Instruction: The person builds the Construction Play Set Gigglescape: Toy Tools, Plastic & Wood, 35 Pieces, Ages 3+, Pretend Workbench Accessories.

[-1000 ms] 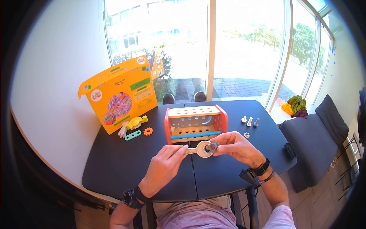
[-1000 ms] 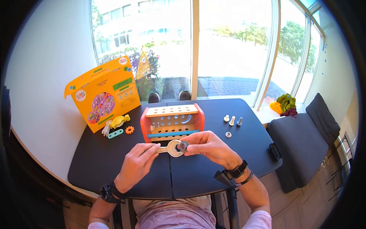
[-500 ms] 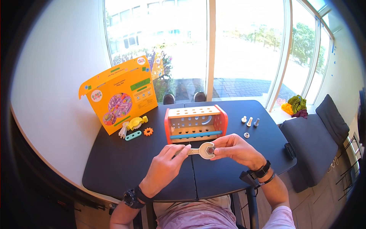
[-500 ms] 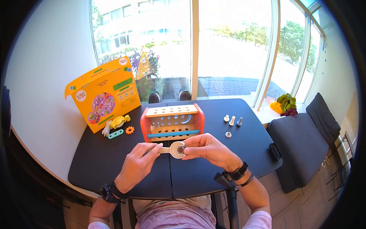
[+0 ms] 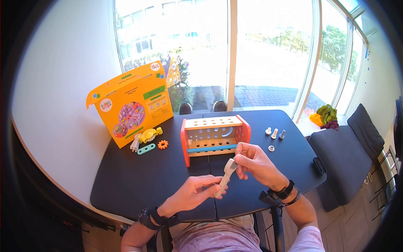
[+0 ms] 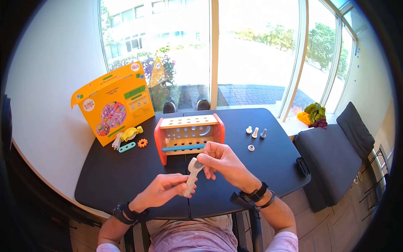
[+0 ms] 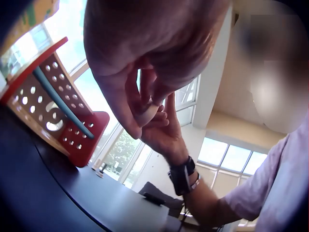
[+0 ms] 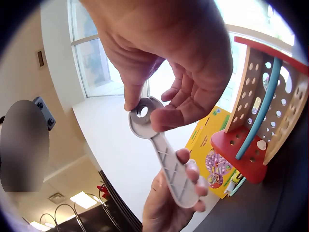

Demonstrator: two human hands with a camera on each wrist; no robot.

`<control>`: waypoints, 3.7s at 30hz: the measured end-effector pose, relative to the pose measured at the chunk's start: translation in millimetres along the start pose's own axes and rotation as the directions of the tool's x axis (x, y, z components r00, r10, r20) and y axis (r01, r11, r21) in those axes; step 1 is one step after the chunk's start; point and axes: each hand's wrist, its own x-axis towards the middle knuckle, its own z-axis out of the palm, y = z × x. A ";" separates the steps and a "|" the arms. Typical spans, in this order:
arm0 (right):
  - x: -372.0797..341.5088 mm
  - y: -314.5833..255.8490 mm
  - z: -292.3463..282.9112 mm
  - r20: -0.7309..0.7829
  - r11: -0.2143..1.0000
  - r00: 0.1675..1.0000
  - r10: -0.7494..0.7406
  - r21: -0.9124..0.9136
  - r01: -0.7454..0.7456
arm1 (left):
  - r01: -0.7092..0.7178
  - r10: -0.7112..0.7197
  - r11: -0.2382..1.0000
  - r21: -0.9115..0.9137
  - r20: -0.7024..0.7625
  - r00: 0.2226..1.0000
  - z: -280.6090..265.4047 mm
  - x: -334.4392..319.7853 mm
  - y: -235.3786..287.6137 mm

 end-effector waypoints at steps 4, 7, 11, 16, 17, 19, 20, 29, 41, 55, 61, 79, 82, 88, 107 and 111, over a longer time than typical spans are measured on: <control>8.4 4.7 9.2 -0.105 0.991 0.992 -0.077 -0.119 0.064 | 0.249 -0.210 0.910 -0.333 0.147 0.967 5.9 2.0 11.6; 12.7 10.9 6.4 -0.110 0.969 0.988 -0.110 -0.232 0.082 | 0.280 -0.210 0.856 -0.434 0.203 0.956 4.5 4.4 2.4; 16.5 18.3 8.0 -0.134 0.956 0.982 -0.130 -0.279 0.089 | 0.289 -0.207 0.814 -0.505 0.214 0.955 6.2 6.1 -1.3; 17.5 24.3 5.1 -0.137 0.945 0.983 -0.121 -0.320 0.072 | 0.294 -0.214 0.801 -0.521 0.209 0.954 8.5 8.6 -2.3; 17.6 25.4 4.9 -0.138 0.944 0.983 -0.123 -0.320 0.073 | 0.291 -0.212 0.801 -0.522 0.208 0.955 8.6 9.1 -2.3; 17.8 27.4 5.0 -0.139 0.944 0.982 -0.128 -0.320 0.078 | 0.291 -0.213 0.804 -0.518 0.206 0.955 8.8 10.0 -2.3; 17.6 28.1 4.5 -0.139 0.937 0.981 -0.138 -0.339 0.084 | 0.293 -0.215 0.807 -0.513 0.206 0.955 9.1 10.6 -2.3; 14.9 11.8 -7.9 -0.394 0.870 0.855 -0.338 -0.477 0.124 | 0.269 -0.247 0.834 -0.482 0.110 0.963 5.7 12.6 -3.6; 33.4 9.8 -239.7 -0.321 0.133 0.681 -0.658 -0.940 -0.313 | 0.221 -0.253 0.832 -0.509 0.007 0.968 -10.0 21.8 -16.5; 28.5 71.2 -331.3 -0.671 0.167 0.565 -0.481 -0.702 -0.692 | 0.179 -0.257 0.771 -0.611 -0.042 0.966 -26.9 77.4 -20.4; 28.6 78.4 -345.2 -0.676 0.223 0.532 -0.509 -0.701 -0.678 | 0.144 -0.234 0.726 -0.672 -0.044 0.971 -30.1 98.8 -30.0; 69.3 -7.3 -269.2 -0.592 0.623 0.548 -0.591 -0.766 -0.156 | 0.114 -0.207 0.749 -0.653 -0.067 0.976 -61.1 135.9 -49.1; 89.9 -37.3 -231.8 -0.489 0.551 0.636 -0.597 -0.826 -0.118 | 0.117 -0.211 0.735 -0.668 -0.062 0.975 -63.0 141.3 -50.8; 147.4 -65.7 -187.8 -0.350 0.716 0.846 -0.401 -0.697 0.051 | 0.108 -0.217 0.719 -0.686 -0.074 0.973 -65.9 149.7 -51.9; 205.7 -55.7 -123.1 -0.082 0.697 0.990 -0.118 -0.716 0.024 | 0.076 -0.188 0.670 -0.738 -0.070 0.980 -73.0 162.5 -60.8; 209.7 -55.2 -127.7 -0.025 0.670 0.998 -0.062 -0.742 0.023 | 0.081 -0.213 0.653 -0.753 -0.081 0.974 -72.3 162.6 -59.7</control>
